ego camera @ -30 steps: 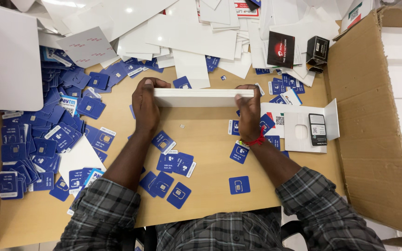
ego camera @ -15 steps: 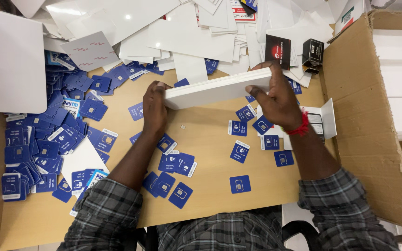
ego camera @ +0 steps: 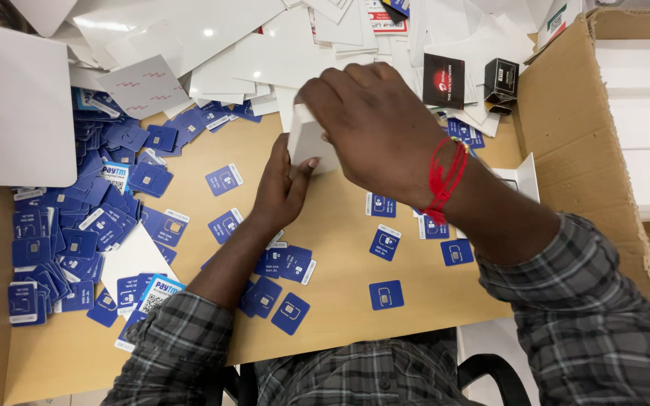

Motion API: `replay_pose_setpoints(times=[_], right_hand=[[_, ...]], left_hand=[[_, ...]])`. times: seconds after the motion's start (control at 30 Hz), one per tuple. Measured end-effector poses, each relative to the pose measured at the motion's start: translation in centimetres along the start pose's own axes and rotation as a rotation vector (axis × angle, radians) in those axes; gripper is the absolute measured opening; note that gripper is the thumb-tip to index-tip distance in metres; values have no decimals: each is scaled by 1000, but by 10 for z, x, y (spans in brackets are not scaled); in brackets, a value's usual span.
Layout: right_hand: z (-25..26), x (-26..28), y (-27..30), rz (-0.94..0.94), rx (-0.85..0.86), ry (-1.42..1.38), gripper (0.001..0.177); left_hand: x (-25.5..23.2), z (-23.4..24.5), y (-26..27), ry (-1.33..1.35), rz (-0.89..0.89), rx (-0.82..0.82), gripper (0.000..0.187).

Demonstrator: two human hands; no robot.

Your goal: The person sorts through a large pile of white rectangular cards and blue SIM card holders on a table. They pick up individual white cards, inspect them, and place them into a cardboard box. The person also handles the blue SIM card holders, moving them around the table.

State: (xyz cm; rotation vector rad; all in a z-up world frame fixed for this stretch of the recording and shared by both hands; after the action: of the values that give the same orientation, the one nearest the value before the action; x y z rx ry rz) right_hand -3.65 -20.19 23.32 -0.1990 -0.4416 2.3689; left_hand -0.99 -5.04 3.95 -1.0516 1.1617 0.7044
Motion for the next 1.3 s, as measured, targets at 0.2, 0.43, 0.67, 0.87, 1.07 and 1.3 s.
replay_pose_setpoints(times=[0.2, 0.43, 0.67, 0.87, 1.07, 1.3], right_hand=[[-20, -23, 10, -97, -348, -307, 74], [-179, -33, 66, -520, -595, -1261, 66], [-242, -16, 70, -607, -654, -1190, 66], [-232, -12, 65, -573, -633, -1173, 62], [-222, -14, 71, -569, -555, -1198, 50], [-154, -1, 120, -721, -606, -1086, 50]], left_hand=[[11, 7, -1, -73, -81, -46, 30], [16, 5, -3, 32, -12, -49, 31], [17, 5, -2, -48, -29, -84, 36], [13, 3, -4, -46, -25, -82, 43], [-2, 0, -12, -25, -54, -33, 32], [-63, -46, -21, -173, 242, 102, 27]])
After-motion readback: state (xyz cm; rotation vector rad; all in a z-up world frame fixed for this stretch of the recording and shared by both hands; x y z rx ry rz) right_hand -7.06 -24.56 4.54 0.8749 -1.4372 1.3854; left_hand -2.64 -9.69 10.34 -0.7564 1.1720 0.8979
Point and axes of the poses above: each hand's wrist, its own y-axis away from the middle knuckle, its own z-axis out of the back of the hand, x = y × z, the point moved 3 cm from there along -y, towards the middle knuckle, and after that the axes turned 2 degrees about z, right-handed, at the moved point
